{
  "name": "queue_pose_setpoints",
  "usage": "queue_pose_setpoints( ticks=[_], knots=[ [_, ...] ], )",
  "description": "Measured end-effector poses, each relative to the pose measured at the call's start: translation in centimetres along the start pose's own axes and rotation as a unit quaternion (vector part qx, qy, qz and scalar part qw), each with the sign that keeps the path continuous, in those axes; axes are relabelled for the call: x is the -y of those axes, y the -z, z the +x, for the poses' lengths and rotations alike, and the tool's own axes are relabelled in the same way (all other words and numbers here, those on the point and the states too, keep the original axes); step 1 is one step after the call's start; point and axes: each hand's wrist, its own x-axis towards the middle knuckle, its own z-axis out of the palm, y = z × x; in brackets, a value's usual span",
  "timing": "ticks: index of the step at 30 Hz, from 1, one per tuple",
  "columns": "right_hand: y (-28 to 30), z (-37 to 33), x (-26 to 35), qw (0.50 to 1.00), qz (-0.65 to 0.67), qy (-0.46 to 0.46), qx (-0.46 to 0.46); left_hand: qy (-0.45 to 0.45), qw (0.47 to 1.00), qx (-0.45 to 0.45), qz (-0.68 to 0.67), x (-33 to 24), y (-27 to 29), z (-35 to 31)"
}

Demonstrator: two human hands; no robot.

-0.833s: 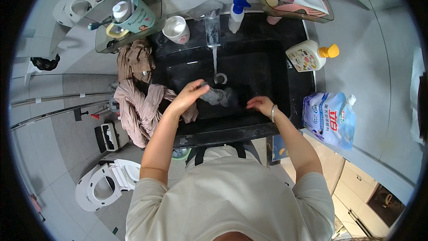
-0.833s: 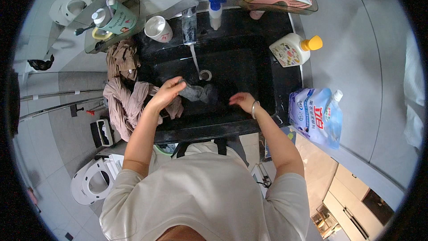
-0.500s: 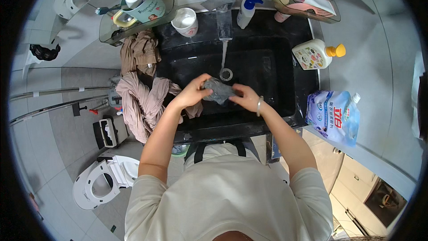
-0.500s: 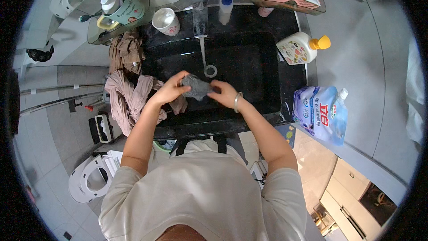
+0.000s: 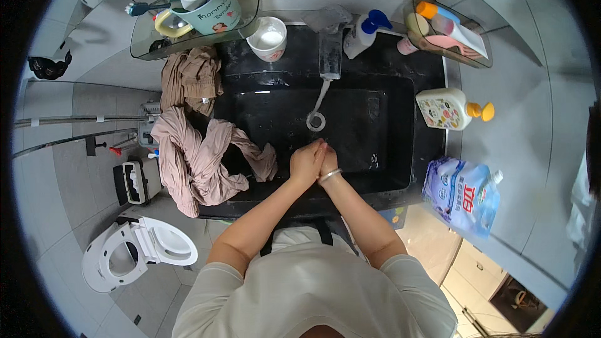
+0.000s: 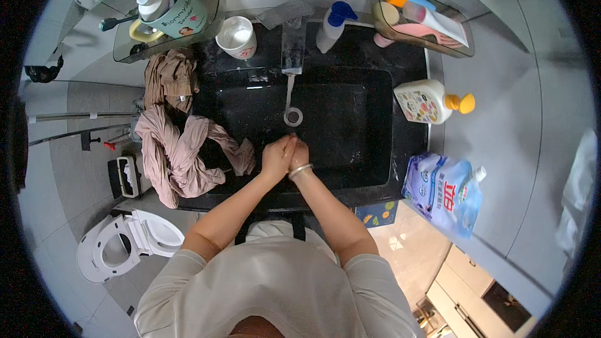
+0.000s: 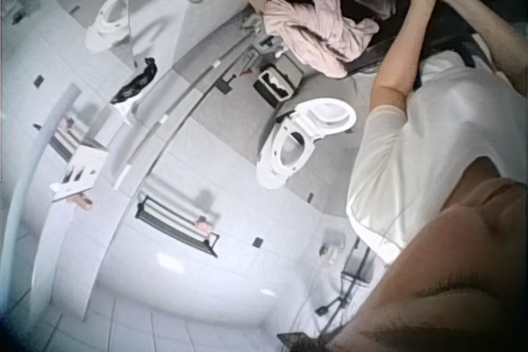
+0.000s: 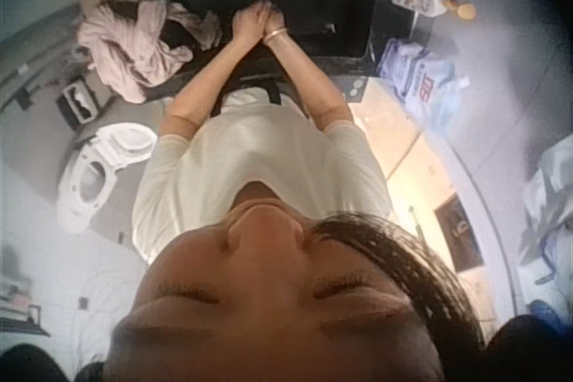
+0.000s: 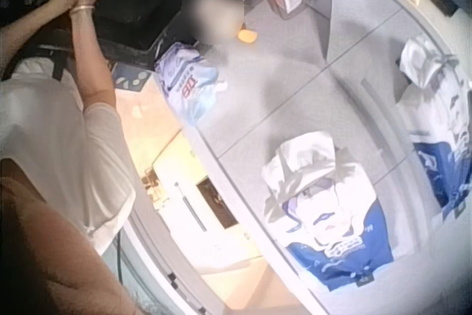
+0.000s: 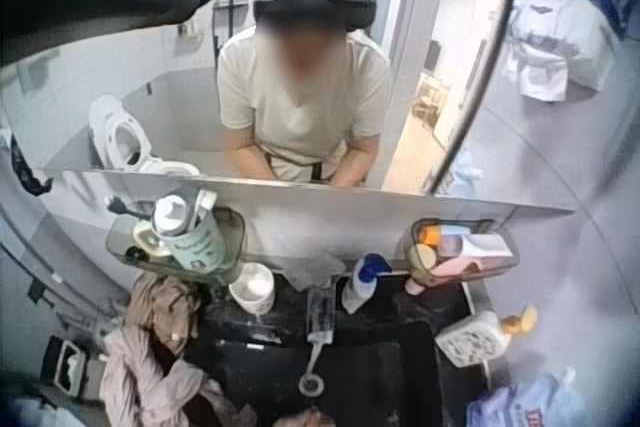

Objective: The person washes a piece of clothing by hand in a sink, wrings it out, walks to a washing machine, and then carries a bowl of food to a stove and stirs it with chopsticks.

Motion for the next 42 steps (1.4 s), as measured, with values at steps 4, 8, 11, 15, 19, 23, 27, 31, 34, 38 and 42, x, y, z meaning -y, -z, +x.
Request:
queue_pose_setpoints(
  ticks=[4,8,11,15,19,23,27,31,34,38,42],
  knots=[
    [2.8,2.4,-0.6,0.868,-0.458,0.191,0.013,0.146,0.976,0.133,0.090,4.7,2.0,0.9],
    [1.7,5.9,4.1,0.789,-0.611,0.048,0.039,0.173,0.975,0.134,0.026,7.3,2.1,1.3],
    [3.8,9.6,2.3,0.726,-0.678,0.079,0.077,0.181,0.959,0.207,0.067,7.6,2.3,2.0],
    [3.7,8.8,5.5,0.727,-0.658,0.048,0.188,0.223,0.946,0.232,-0.021,9.0,5.2,3.1],
    [3.7,5.2,9.5,0.795,-0.567,-0.036,0.215,0.173,0.957,0.131,-0.195,6.6,5.9,3.4],
    [1.9,3.4,4.3,0.981,-0.056,-0.152,-0.105,0.102,0.986,0.116,-0.064,0.8,1.5,1.6],
    [0.4,1.3,-0.7,0.997,-0.074,-0.018,-0.017,0.070,0.996,-0.009,0.059,2.0,-0.9,1.7],
    [3.5,2.6,-2.9,0.994,-0.080,0.056,0.048,-0.005,0.998,0.009,0.062,-0.4,-2.2,-0.4],
    [1.0,0.6,-0.5,0.997,-0.070,0.025,-0.036,0.055,0.997,-0.051,0.000,2.0,-2.5,1.3],
    [4.5,3.0,-3.4,0.989,-0.112,0.094,0.032,0.040,0.999,0.006,0.028,0.0,-2.4,0.6],
    [2.4,-0.8,1.8,0.997,-0.069,-0.029,0.029,0.085,0.994,0.038,0.063,4.6,-1.6,1.6]
  ],
)
